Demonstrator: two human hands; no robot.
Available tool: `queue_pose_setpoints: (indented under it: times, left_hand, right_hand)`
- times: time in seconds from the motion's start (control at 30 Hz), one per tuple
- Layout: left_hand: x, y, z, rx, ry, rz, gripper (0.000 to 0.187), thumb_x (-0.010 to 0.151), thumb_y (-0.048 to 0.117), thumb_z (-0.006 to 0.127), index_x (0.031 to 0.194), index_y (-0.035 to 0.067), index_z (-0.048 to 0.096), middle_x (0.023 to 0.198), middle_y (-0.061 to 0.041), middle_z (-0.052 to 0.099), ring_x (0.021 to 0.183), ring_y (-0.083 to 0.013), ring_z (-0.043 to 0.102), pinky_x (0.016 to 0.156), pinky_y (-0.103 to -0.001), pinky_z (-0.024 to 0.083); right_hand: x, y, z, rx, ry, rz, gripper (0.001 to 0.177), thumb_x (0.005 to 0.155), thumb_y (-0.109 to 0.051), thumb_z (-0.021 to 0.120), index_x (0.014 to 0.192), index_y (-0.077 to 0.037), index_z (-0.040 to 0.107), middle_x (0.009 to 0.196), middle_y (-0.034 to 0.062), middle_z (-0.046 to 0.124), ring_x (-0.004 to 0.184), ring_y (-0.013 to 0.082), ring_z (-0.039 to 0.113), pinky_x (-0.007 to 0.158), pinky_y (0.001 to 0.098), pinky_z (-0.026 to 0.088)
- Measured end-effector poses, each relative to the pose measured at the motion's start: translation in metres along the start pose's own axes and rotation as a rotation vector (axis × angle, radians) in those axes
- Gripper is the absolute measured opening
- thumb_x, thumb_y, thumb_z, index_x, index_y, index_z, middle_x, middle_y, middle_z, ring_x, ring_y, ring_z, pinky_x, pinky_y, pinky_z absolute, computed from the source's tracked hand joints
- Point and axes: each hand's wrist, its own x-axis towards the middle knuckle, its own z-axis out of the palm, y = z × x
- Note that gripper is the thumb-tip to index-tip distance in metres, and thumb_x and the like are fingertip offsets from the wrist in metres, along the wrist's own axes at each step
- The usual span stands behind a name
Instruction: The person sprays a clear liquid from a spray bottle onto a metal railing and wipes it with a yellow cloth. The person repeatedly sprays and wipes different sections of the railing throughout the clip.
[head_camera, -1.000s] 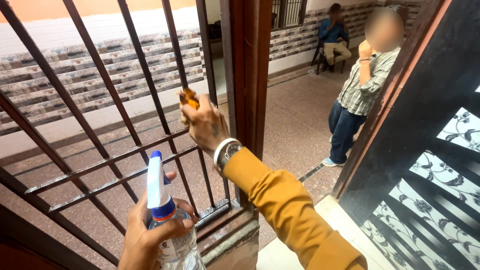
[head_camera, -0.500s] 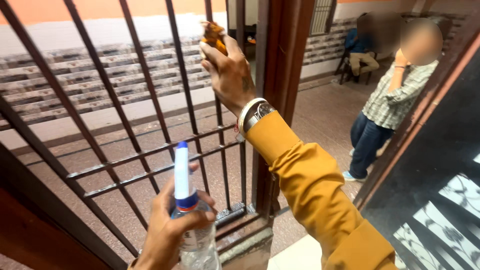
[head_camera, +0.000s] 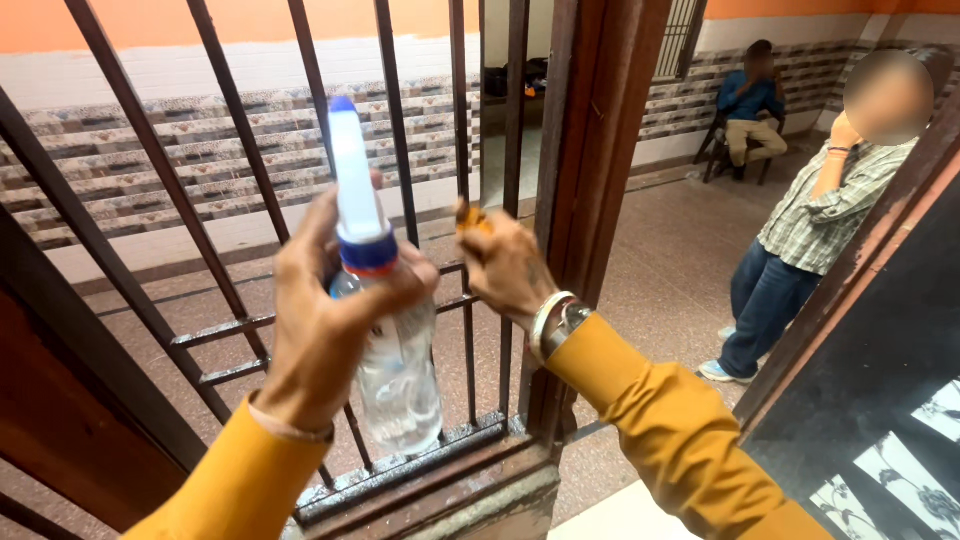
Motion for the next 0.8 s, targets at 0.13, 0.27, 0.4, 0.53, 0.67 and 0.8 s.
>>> queue_pose_setpoints:
  times: [0.13, 0.27, 0.4, 0.53, 0.67, 0.8]
  left_hand:
    - [0.018, -0.002, -0.011, 0.147, 0.083, 0.104, 0.085, 0.07, 0.034, 0.072, 0.144, 0.0, 0.047, 0.087, -0.009, 0.066, 0.08, -0.0181, 0.07, 0.084, -0.04, 0.063]
    - [0.025, -0.011, -0.021, 0.301, 0.123, 0.156, 0.087, 0.072, 0.036, 0.071, 0.146, -0.001, 0.045, 0.092, -0.01, 0.069, 0.084, -0.0188, 0.07, 0.086, -0.041, 0.061]
    - [0.01, -0.017, -0.028, 0.311, 0.157, 0.082, 0.091, 0.065, 0.04, 0.07, 0.143, 0.0, 0.043, 0.095, -0.008, 0.069, 0.082, -0.0193, 0.072, 0.081, -0.043, 0.063]
    - [-0.009, -0.022, -0.035, 0.335, 0.162, 0.058, 0.09, 0.071, 0.043, 0.072, 0.145, -0.001, 0.046, 0.094, -0.01, 0.069, 0.088, -0.022, 0.067, 0.092, -0.045, 0.055]
    - [-0.032, -0.02, -0.028, 0.217, 0.108, -0.067, 0.089, 0.067, 0.042, 0.07, 0.143, 0.001, 0.049, 0.078, -0.008, 0.071, 0.078, -0.0208, 0.069, 0.089, -0.043, 0.056]
    - [-0.046, -0.022, -0.021, 0.1, 0.094, -0.166, 0.091, 0.063, 0.037, 0.072, 0.142, 0.002, 0.047, 0.073, -0.007, 0.071, 0.066, -0.0203, 0.069, 0.073, -0.043, 0.06]
  right_hand:
    - [0.048, -0.01, -0.019, 0.088, 0.548, -0.282, 0.015, 0.097, -0.003, 0.067, 0.112, -0.003, 0.068, 0.107, 0.0166, 0.065, 0.088, 0.0232, 0.071, 0.074, 0.0289, 0.063]
    - [0.095, -0.002, -0.018, 0.099, 0.54, -0.183, 0.017, 0.094, -0.003, 0.069, 0.111, -0.004, 0.07, 0.097, 0.0159, 0.068, 0.078, 0.0223, 0.072, 0.057, 0.0265, 0.061]
    - [0.07, 0.009, 0.014, -0.036, 0.573, -0.226, 0.016, 0.088, -0.005, 0.071, 0.104, -0.005, 0.07, 0.089, 0.0142, 0.068, 0.074, 0.0223, 0.069, 0.054, 0.027, 0.058]
    - [0.008, 0.013, 0.031, -0.214, 0.179, -0.095, 0.01, 0.093, 0.001, 0.069, 0.101, -0.005, 0.07, 0.078, 0.013, 0.066, 0.059, 0.0206, 0.063, 0.043, 0.0308, 0.05]
    - [-0.008, 0.005, 0.019, 0.003, 0.094, -0.03, 0.028, 0.09, 0.002, 0.066, 0.118, -0.004, 0.062, 0.08, 0.0119, 0.069, 0.062, 0.021, 0.066, 0.045, 0.031, 0.053]
    - [0.026, -0.004, 0.0, 0.221, 0.483, -0.123, 0.034, 0.093, 0.0, 0.067, 0.124, 0.001, 0.054, 0.1, 0.0131, 0.073, 0.083, 0.0226, 0.074, 0.06, 0.0266, 0.064]
